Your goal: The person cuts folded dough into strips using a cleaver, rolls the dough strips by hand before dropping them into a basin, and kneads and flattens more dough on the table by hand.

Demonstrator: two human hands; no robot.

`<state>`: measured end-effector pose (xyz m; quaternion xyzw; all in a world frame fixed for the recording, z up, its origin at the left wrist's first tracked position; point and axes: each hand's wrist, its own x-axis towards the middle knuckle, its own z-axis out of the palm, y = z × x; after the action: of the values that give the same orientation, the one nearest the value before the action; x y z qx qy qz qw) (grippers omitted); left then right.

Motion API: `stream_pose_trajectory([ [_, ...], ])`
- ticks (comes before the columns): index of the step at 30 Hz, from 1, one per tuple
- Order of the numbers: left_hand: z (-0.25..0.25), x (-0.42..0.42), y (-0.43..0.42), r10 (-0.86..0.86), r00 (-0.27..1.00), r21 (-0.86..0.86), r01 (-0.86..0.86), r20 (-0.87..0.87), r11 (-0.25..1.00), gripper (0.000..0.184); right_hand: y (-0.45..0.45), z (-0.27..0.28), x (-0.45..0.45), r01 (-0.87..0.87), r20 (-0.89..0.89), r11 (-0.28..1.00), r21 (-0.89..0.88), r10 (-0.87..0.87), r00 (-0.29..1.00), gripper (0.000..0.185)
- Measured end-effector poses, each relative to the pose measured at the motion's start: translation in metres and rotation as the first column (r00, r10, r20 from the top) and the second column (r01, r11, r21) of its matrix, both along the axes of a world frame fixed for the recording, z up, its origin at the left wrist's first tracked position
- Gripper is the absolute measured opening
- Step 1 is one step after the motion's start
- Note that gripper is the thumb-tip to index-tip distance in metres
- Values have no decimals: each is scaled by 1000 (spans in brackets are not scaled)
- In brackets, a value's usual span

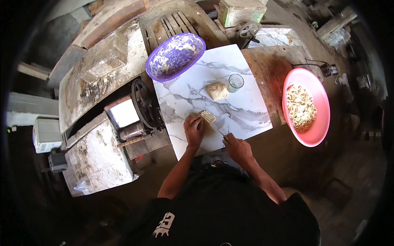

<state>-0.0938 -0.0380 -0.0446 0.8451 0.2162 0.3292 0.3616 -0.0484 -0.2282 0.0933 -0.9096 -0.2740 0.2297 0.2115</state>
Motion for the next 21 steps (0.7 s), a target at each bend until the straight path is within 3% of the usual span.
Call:
stream_pose_trajectory([
  [3, -2, 1, 0, 14, 1000, 112, -17, 22, 994, 12, 29, -19, 7, -40, 55, 999, -21, 41, 998, 24],
  [9, -8, 0, 0, -36, 999, 43, 35, 37, 998, 13, 36, -25, 13, -25, 20, 999, -28, 26, 999, 24],
  [11, -2, 0, -1, 31, 999, -7, -31, 42, 999, 11, 22, -25, 8, -11, 4, 999, -31, 11, 1000, 23],
  [17, 6, -8, 7, -131, 991, 124, 135, -42, 983, 11, -37, 1, -9, 28, -32, 993, -116, -31, 999, 24],
  [21, 1, -14, 8, -169, 985, 58, 170, -27, 984, 15, -54, 10, -16, 52, -26, 985, -163, -57, 998, 27],
])
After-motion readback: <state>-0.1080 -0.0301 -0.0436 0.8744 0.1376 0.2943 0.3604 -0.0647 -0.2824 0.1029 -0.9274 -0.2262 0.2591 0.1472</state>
